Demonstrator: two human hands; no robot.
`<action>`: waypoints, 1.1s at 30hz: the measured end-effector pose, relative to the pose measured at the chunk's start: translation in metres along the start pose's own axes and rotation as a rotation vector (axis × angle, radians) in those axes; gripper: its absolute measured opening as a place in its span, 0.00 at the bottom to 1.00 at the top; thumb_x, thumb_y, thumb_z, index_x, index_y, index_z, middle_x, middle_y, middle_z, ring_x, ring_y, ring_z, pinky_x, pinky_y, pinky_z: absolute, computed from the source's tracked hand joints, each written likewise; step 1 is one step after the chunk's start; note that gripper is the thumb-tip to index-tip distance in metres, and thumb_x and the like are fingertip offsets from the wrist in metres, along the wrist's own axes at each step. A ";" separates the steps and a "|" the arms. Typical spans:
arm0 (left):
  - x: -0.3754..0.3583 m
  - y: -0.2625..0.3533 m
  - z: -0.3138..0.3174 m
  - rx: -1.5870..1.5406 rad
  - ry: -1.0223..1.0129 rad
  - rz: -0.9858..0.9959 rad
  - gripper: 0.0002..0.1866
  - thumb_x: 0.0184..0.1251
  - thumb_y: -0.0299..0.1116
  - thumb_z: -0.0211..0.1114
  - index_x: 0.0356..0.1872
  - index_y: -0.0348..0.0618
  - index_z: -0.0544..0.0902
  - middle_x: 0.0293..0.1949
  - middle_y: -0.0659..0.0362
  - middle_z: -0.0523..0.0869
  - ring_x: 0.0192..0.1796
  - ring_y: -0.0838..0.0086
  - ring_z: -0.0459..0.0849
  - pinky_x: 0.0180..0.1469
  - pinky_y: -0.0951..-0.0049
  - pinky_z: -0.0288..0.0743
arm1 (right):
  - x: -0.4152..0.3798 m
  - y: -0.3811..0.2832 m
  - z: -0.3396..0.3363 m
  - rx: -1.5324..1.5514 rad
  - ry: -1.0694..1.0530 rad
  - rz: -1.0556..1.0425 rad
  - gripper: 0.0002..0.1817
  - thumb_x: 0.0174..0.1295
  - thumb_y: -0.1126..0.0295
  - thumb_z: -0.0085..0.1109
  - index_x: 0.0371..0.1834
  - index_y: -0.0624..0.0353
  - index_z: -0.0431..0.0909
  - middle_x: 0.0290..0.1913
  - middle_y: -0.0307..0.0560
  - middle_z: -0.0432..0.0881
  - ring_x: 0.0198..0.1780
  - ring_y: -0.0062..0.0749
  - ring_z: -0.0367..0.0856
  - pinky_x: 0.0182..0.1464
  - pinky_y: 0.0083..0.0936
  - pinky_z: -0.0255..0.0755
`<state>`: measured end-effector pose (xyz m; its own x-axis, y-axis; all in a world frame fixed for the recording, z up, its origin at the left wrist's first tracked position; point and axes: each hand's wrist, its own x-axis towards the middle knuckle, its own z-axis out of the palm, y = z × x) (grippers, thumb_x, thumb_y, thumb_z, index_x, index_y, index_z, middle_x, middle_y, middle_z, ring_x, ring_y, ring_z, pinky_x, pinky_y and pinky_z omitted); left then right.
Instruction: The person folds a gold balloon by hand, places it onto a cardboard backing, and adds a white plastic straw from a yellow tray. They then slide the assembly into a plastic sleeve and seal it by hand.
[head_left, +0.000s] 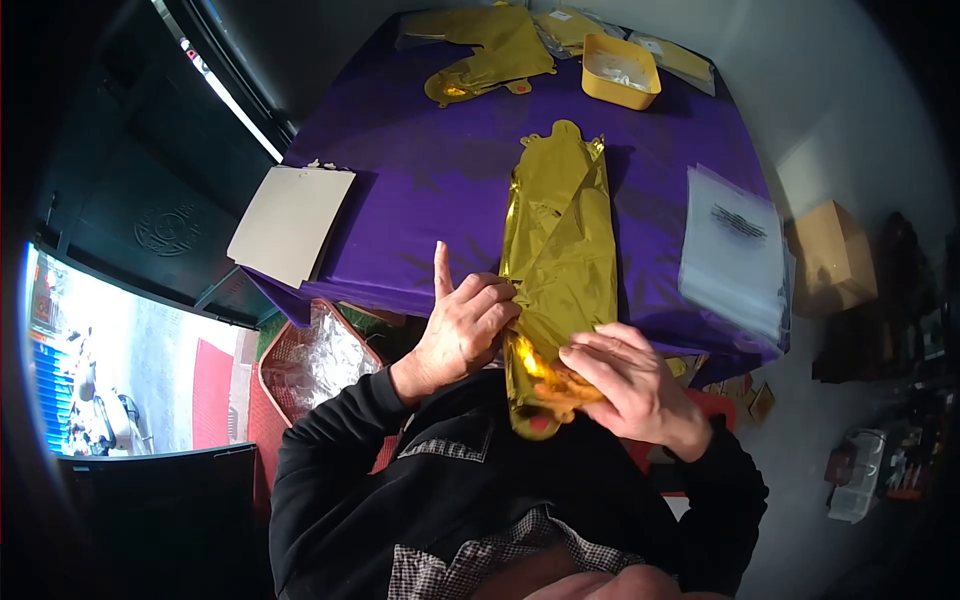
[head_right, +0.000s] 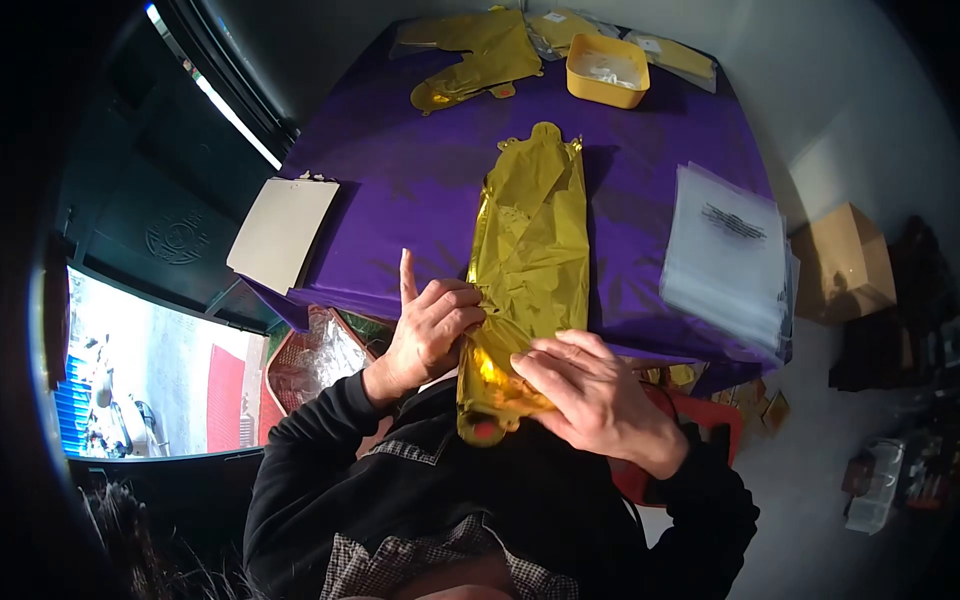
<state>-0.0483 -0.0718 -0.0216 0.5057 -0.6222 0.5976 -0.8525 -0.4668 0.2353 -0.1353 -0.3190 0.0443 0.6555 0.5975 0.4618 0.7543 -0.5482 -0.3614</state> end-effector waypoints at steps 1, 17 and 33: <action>0.001 0.001 0.000 -0.015 0.041 -0.009 0.11 0.49 0.24 0.70 0.36 0.43 0.81 0.40 0.63 0.83 0.49 0.69 0.82 0.72 0.26 0.33 | 0.000 0.000 -0.010 0.060 -0.049 -0.002 0.32 0.47 0.64 0.74 0.55 0.68 0.75 0.53 0.58 0.81 0.56 0.47 0.81 0.59 0.43 0.72; 0.002 -0.001 -0.002 -0.103 0.018 -0.096 0.15 0.43 0.23 0.74 0.35 0.44 0.82 0.40 0.64 0.84 0.50 0.69 0.82 0.74 0.29 0.33 | -0.016 0.048 0.020 -0.304 0.129 0.162 0.20 0.43 0.80 0.66 0.44 0.57 0.78 0.48 0.42 0.79 0.53 0.41 0.75 0.55 0.38 0.66; 0.059 -0.005 -0.016 -0.343 -0.328 -0.709 0.07 0.60 0.31 0.66 0.32 0.36 0.85 0.33 0.54 0.82 0.41 0.60 0.74 0.49 0.60 0.64 | -0.003 0.064 0.028 0.161 0.358 0.572 0.08 0.50 0.79 0.65 0.35 0.60 0.80 0.35 0.47 0.82 0.39 0.46 0.77 0.42 0.38 0.70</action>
<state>-0.0164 -0.0957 0.0251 0.9027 -0.4299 -0.0183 -0.2859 -0.6311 0.7210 -0.0883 -0.3397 -0.0027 0.9201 -0.0045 0.3916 0.3080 -0.6091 -0.7309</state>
